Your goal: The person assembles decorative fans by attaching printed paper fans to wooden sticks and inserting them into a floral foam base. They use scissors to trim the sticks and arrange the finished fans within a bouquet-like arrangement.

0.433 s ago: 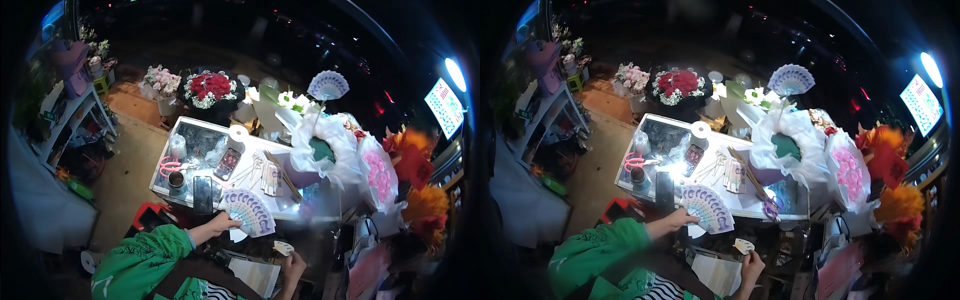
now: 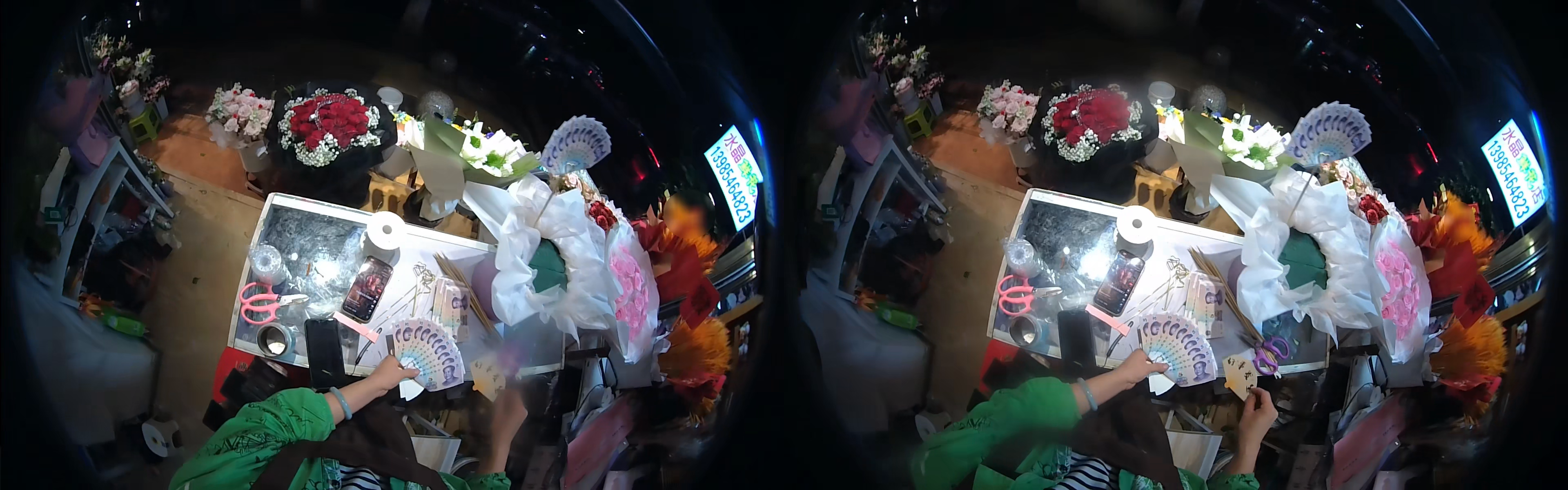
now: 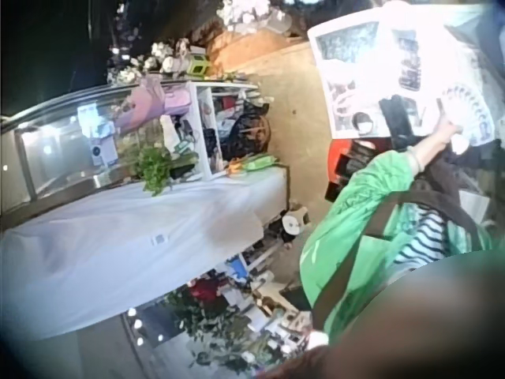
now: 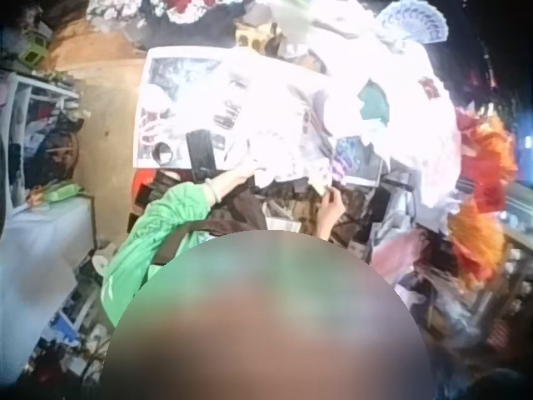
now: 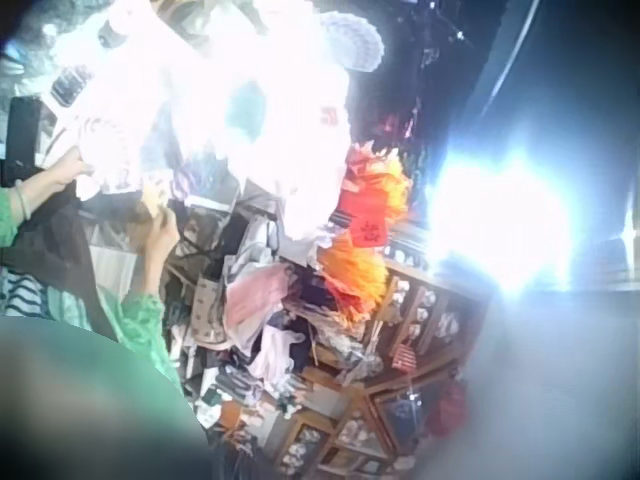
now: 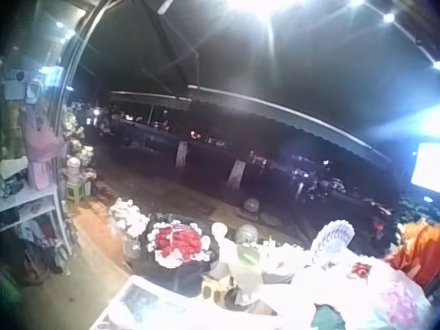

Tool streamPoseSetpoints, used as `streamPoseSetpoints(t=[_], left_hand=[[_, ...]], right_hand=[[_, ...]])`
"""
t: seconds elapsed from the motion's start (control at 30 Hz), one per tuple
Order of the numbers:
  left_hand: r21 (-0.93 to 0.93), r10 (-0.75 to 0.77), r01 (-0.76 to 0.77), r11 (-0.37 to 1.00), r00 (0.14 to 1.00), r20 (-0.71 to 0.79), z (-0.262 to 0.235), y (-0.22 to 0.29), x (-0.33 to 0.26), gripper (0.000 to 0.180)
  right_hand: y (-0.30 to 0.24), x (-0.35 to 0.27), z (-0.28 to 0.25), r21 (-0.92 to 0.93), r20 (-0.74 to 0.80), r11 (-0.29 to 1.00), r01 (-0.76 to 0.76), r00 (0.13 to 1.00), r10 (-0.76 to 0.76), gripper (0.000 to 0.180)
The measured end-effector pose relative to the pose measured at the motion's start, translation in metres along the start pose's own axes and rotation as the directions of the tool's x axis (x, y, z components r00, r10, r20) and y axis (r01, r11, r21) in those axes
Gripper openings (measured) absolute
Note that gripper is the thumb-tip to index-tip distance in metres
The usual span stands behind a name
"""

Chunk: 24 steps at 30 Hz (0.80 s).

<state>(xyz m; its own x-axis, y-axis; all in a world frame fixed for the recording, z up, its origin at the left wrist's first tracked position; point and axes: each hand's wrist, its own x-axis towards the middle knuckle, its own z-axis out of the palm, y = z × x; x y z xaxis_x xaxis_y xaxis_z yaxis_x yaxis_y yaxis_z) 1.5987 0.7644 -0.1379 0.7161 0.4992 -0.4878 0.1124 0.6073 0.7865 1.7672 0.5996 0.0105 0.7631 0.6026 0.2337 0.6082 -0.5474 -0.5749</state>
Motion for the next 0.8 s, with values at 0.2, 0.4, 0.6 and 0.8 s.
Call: streamPoseSetpoints(t=[0.2,0.4,0.6,0.8], left_hand=[[-0.028,0.164,-0.171,0.985,0.974,-0.155,0.000,-0.021,0.014,0.033],[0.094,0.186,-0.169,0.981,0.959,-0.214,-0.002,-0.006,0.016,0.035],[0.017,0.274,-0.280,0.960,0.925,-0.264,-0.002,0.001,0.014,0.032],[0.137,0.429,-0.408,0.903,0.831,-0.353,0.024,-0.009,0.024,0.035]], right_hand=[[0.016,0.063,0.055,0.257,0.099,0.965,-0.047,0.995,0.022,0.023],[0.028,0.088,0.107,0.518,0.203,0.855,-0.036,0.976,-0.081,0.031],[0.057,0.092,0.153,0.257,0.148,0.938,0.231,0.950,-0.274,0.029],[0.094,0.119,0.162,0.328,0.121,0.864,0.383,0.890,-0.440,0.028]])
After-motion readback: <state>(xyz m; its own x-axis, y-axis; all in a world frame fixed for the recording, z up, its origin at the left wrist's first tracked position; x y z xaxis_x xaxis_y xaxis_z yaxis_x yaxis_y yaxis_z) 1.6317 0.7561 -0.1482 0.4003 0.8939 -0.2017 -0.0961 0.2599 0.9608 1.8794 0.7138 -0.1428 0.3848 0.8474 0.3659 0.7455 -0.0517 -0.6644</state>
